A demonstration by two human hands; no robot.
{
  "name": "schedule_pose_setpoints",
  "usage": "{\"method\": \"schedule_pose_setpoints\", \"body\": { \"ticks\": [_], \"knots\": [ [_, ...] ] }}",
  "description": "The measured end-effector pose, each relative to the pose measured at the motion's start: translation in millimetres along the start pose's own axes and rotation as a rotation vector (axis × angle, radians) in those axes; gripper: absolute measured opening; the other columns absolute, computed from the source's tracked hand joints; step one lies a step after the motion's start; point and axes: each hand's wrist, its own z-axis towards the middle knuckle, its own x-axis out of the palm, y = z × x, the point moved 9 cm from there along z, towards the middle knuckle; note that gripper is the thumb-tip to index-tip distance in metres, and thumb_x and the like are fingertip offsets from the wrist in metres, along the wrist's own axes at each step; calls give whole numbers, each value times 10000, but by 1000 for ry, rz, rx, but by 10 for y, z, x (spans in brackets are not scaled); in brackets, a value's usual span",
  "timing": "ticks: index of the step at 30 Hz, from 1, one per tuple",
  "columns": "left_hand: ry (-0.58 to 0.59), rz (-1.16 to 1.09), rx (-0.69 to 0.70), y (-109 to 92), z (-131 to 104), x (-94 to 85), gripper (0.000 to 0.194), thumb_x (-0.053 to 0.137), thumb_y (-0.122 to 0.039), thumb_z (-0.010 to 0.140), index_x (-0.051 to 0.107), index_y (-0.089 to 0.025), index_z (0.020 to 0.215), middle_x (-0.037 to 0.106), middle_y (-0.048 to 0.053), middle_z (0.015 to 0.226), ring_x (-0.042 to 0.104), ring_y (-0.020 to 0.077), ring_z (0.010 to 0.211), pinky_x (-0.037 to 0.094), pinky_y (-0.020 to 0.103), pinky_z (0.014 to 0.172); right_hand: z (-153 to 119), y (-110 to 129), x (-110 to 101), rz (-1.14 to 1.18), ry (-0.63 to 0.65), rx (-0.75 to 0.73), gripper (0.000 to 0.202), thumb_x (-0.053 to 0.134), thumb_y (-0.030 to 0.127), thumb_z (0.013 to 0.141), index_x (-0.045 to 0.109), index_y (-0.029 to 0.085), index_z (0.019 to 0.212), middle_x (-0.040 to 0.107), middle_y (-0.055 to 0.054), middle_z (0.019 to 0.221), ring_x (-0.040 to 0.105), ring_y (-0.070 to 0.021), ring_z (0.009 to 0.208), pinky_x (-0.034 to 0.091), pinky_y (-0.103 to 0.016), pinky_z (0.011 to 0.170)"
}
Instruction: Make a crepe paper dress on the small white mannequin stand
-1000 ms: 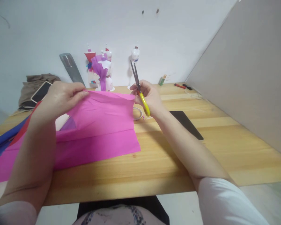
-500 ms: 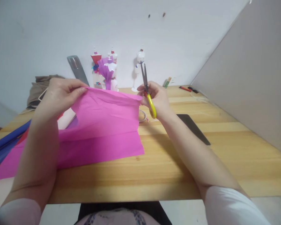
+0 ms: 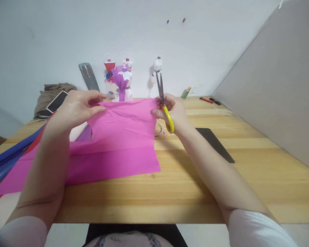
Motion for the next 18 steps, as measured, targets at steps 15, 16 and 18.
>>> {"method": "schedule_pose_setpoints", "body": {
  "ticks": [15, 16, 18],
  "knots": [
    [81, 302, -61, -86, 17, 60, 322, 440, -357, 979, 703, -172, 973, 670, 56, 851, 658, 261, 956, 418, 328, 800, 35, 117, -273, -514, 507, 50, 541, 912, 472, 608, 724, 203, 1038, 719, -122, 1036, 625, -202, 823, 494, -333, 702],
    [81, 299, -74, -78, 25, 72, 316, 451, -361, 974, 707, -175, 972, 667, 53, 843, 660, 264, 961, 421, 328, 806, 44, 83, -347, -617, 555, 47, 569, 931, 458, 580, 743, 200, 1051, 727, -137, 1063, 636, -215, 839, 489, -332, 691],
    [79, 298, -88, -64, 41, 96, 312, 461, -362, 967, 711, -176, 961, 670, 56, 833, 661, 267, 953, 424, 334, 801, 37, -25, -463, -742, 652, 67, 489, 944, 422, 573, 777, 190, 969, 746, -127, 933, 630, -203, 747, 460, -317, 620]
  ]
}}
